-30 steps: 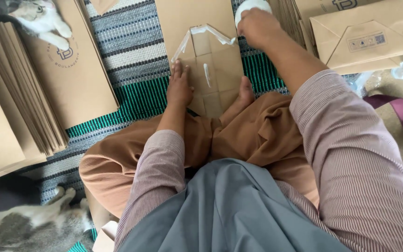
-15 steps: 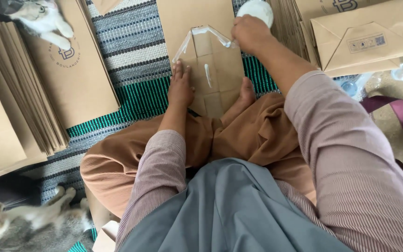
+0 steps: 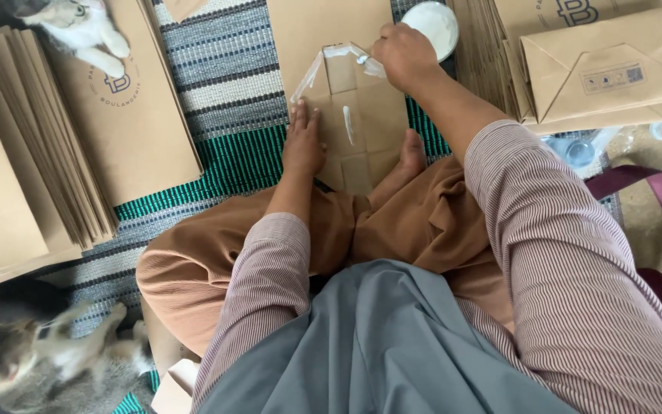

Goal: Applying glue to paper bag components and folding them to assemble the bags while sitting on the floor.

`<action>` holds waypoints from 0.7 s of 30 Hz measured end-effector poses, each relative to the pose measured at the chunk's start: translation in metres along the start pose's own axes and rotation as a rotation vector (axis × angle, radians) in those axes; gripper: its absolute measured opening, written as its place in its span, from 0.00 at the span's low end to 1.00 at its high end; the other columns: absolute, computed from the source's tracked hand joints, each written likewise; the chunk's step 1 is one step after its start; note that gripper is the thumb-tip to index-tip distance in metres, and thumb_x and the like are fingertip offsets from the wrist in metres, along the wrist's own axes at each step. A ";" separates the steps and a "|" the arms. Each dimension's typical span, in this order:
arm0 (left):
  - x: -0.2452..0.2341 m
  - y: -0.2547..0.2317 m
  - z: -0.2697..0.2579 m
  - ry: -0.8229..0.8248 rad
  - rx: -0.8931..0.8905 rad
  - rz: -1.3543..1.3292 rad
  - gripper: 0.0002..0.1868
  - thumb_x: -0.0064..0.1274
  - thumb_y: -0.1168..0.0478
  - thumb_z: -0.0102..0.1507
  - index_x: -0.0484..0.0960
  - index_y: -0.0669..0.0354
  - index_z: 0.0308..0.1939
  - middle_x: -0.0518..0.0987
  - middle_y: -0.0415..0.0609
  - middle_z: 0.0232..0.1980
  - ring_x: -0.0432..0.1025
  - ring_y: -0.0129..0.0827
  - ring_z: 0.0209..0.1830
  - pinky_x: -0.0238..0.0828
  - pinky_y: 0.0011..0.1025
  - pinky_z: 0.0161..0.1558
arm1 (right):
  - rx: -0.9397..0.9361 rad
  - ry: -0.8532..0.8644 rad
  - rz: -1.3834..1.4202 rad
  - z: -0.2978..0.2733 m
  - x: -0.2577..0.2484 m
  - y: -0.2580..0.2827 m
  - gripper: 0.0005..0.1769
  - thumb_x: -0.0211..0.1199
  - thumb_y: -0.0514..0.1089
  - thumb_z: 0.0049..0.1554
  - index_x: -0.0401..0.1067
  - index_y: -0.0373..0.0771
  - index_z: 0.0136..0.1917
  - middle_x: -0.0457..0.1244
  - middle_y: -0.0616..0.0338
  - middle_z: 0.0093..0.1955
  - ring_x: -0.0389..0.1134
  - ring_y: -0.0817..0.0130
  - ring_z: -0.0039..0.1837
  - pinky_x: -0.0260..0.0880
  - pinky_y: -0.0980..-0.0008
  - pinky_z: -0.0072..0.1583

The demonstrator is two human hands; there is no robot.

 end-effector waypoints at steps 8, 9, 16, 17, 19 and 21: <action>-0.001 -0.002 0.001 0.013 -0.013 -0.014 0.44 0.57 0.68 0.64 0.52 0.52 0.82 0.31 0.50 0.86 0.28 0.48 0.86 0.43 0.49 0.79 | 0.112 0.109 0.057 0.012 0.020 -0.010 0.16 0.67 0.22 0.36 0.76 0.39 0.36 0.60 0.57 0.46 0.65 0.55 0.48 0.73 0.60 0.39; -0.001 0.000 0.001 0.013 -0.012 -0.014 0.44 0.57 0.68 0.64 0.52 0.52 0.82 0.31 0.50 0.86 0.28 0.48 0.86 0.43 0.49 0.79 | 0.114 0.109 0.057 0.011 0.016 -0.015 0.16 0.67 0.22 0.36 0.76 0.39 0.36 0.60 0.57 0.46 0.65 0.55 0.48 0.73 0.60 0.39; 0.010 0.012 0.022 -0.164 -0.054 -0.002 0.43 0.57 0.61 0.67 0.51 0.55 0.82 0.33 0.54 0.85 0.32 0.54 0.85 0.55 0.46 0.75 | 0.401 -0.030 0.562 -0.043 -0.063 -0.065 0.10 0.61 0.43 0.69 0.82 0.55 0.56 0.71 0.58 0.60 0.70 0.53 0.58 0.69 0.47 0.56; 0.011 0.010 0.024 -0.219 -0.032 0.013 0.42 0.57 0.61 0.68 0.53 0.57 0.81 0.33 0.56 0.85 0.33 0.54 0.85 0.52 0.46 0.77 | 0.471 -0.112 0.515 -0.054 -0.049 -0.085 0.12 0.60 0.43 0.69 0.82 0.57 0.54 0.70 0.57 0.60 0.69 0.48 0.56 0.70 0.46 0.53; 0.009 0.005 0.024 -0.266 -0.025 -0.012 0.39 0.59 0.59 0.66 0.58 0.56 0.79 0.36 0.58 0.85 0.34 0.56 0.85 0.61 0.48 0.71 | 0.499 -0.167 0.379 -0.065 -0.020 -0.113 0.08 0.60 0.46 0.71 0.80 0.49 0.55 0.69 0.52 0.53 0.69 0.48 0.51 0.68 0.47 0.46; 0.010 0.003 0.023 -0.318 -0.027 -0.036 0.37 0.62 0.58 0.65 0.64 0.55 0.77 0.40 0.59 0.84 0.35 0.57 0.84 0.69 0.49 0.65 | 0.514 -0.221 0.246 -0.070 -0.013 -0.120 0.12 0.61 0.50 0.72 0.78 0.40 0.56 0.68 0.47 0.46 0.68 0.48 0.47 0.67 0.47 0.40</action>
Point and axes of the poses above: each hand's wrist, its own z-axis towards the middle knuckle, its own x-axis out of the palm, y = z × x, the point moved 2 cm from there along z, towards the middle knuckle
